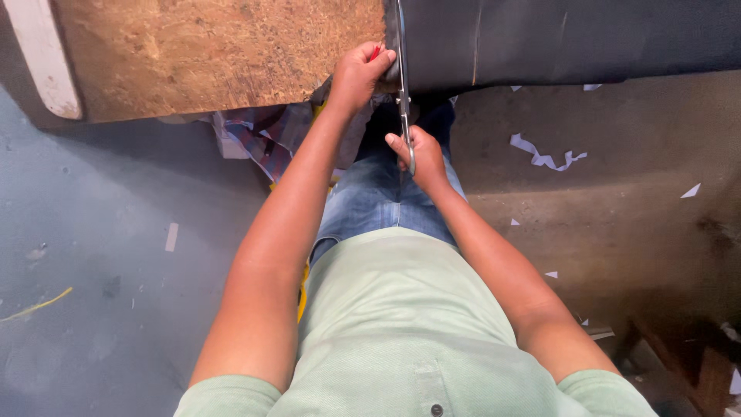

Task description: The person cuts a piece of black fabric using shears, measures it with a tape measure, marks it with a red pencil and a ruler, and then cuts it again along the marked lines.

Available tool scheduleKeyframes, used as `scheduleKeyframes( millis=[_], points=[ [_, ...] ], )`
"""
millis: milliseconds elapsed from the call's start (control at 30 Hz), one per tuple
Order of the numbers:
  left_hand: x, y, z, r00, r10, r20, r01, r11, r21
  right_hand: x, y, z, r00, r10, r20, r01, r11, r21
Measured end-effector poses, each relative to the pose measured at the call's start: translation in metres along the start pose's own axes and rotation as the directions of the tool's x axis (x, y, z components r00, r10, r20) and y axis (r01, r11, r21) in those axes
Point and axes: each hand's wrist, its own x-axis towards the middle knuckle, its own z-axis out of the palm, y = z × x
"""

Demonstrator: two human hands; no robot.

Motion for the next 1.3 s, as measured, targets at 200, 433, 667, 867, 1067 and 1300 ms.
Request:
scheduleKeyframes(
  millis=[200, 433, 667, 867, 1067, 1300],
  points=[
    [0.0, -0.002, -0.004, 0.999, 0.043, -0.011, -0.042, 0.991, 0.129, 0.0, -0.003, 0.001, 1.0, 0.009, -0.013, -0.009, 1.0, -0.014],
    [-0.001, 0.004, -0.011, 0.998, 0.041, 0.043, -0.043, 0.998, 0.046, 0.023, -0.024, -0.01, 1.0, 0.016, 0.01, -0.016, 1.0, -0.002],
    [0.005, -0.005, -0.016, 0.992, 0.079, 0.099, -0.084, 0.995, 0.051, 0.034, -0.044, -0.014, 1.0, -0.002, 0.012, 0.001, 0.997, 0.071],
    [0.004, 0.0, -0.015, 0.996, 0.025, 0.086, -0.028, 0.999, 0.03, 0.03, -0.054, -0.015, 1.0, -0.01, -0.006, 0.011, 0.999, 0.037],
    [0.006, -0.004, -0.016, 0.997, 0.023, 0.074, -0.028, 0.997, 0.071, 0.045, -0.054, -0.018, 1.0, -0.015, -0.002, 0.015, 1.0, 0.014],
    [0.003, 0.0, -0.016, 0.999, -0.006, 0.053, 0.001, 0.996, 0.086, 0.071, -0.082, -0.024, 1.0, -0.021, 0.024, 0.014, 0.968, 0.249]
  ],
)
